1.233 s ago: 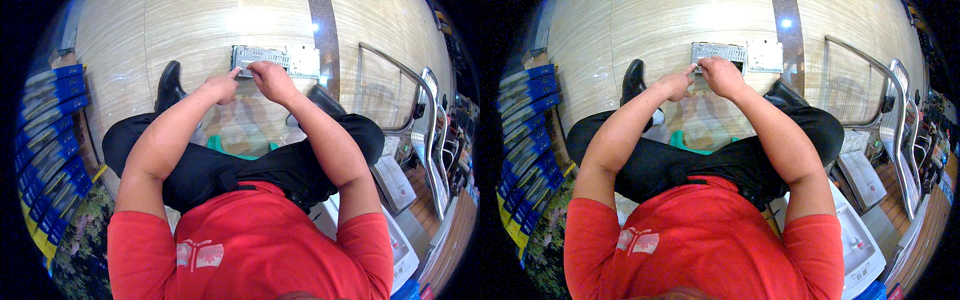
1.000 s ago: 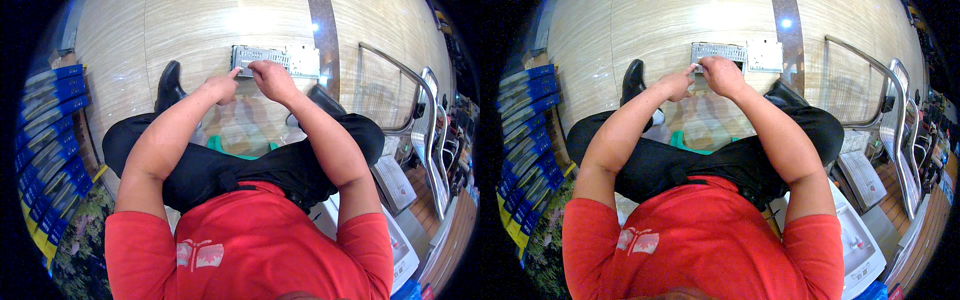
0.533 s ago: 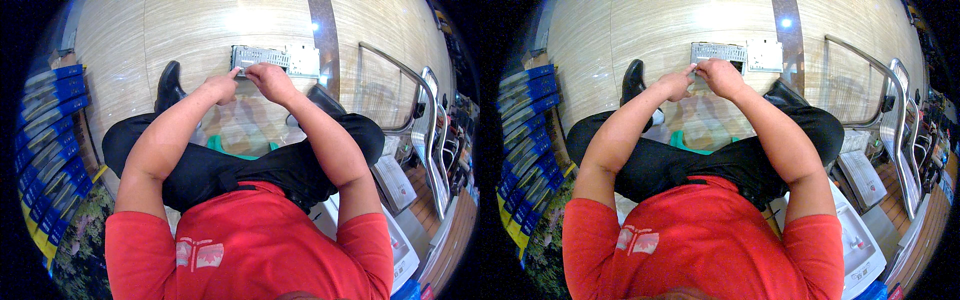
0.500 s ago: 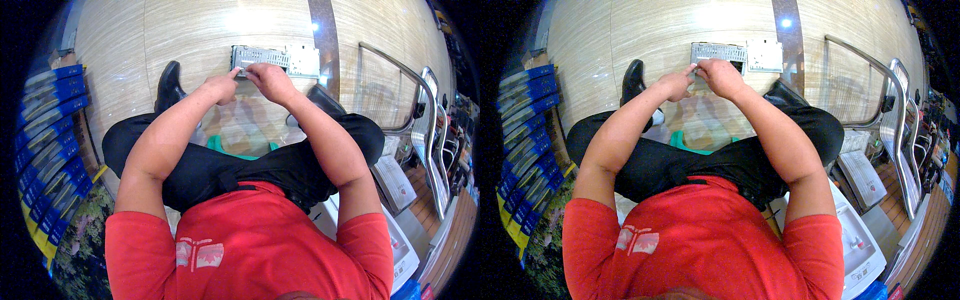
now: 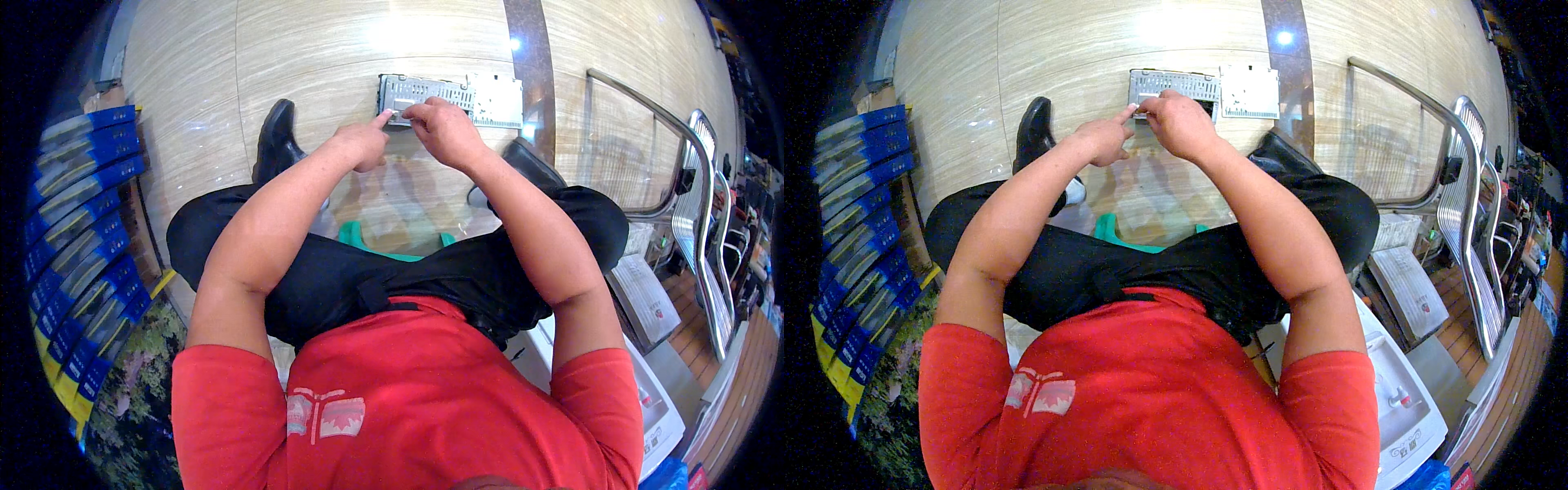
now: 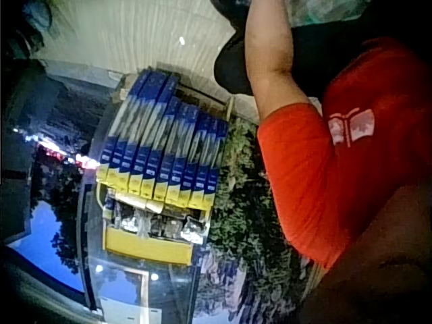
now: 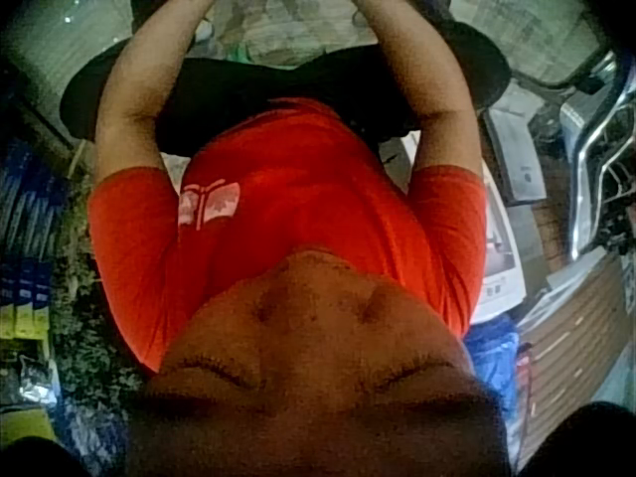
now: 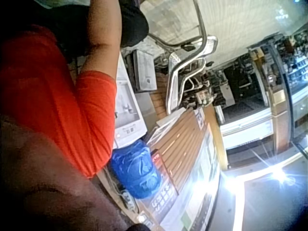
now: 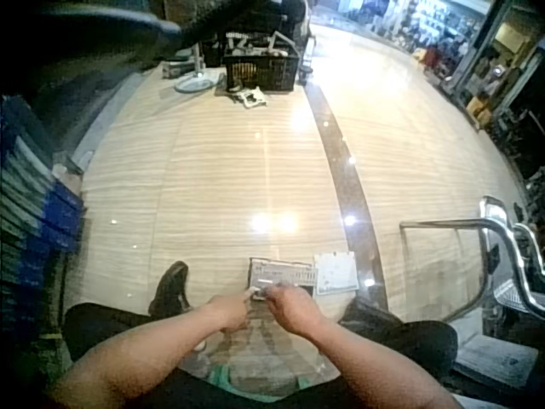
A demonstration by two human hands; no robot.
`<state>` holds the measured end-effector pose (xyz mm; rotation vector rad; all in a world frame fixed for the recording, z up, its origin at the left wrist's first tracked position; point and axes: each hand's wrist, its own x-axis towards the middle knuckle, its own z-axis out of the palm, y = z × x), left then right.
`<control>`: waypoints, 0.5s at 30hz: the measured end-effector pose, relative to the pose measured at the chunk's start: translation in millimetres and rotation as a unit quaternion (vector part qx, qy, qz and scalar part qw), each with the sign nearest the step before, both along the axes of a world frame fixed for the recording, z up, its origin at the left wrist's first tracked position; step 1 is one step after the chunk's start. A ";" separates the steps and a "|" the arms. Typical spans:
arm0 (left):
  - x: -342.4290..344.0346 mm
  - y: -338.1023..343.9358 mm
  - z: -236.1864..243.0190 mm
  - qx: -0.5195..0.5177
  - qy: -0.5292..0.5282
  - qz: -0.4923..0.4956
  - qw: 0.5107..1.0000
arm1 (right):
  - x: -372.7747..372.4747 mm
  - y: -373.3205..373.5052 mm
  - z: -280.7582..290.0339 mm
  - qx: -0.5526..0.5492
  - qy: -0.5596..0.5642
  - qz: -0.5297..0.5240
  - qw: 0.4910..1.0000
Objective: The person manipulates a car radio unit by hand while sitting on a stool, using a small screwdriver to work on the back panel and connectors of the device.
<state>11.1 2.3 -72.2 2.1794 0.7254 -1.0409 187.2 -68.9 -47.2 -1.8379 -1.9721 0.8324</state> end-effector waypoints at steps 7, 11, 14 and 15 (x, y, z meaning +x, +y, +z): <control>2.4 -0.5 1.9 0.005 -0.004 0.006 1.000 | 2.0 1.2 -3.4 -0.022 0.036 0.003 0.999; -1.6 -2.0 -5.5 0.018 -0.013 0.003 1.000 | -2.8 1.8 2.4 -0.053 0.055 -0.046 0.996; -1.4 -2.2 -6.3 0.018 -0.016 0.005 1.000 | -2.6 2.9 4.9 -0.064 0.028 -0.062 0.996; -1.3 -2.0 -6.1 0.017 -0.016 0.005 1.000 | -2.5 3.5 6.2 -0.065 0.015 -0.063 0.996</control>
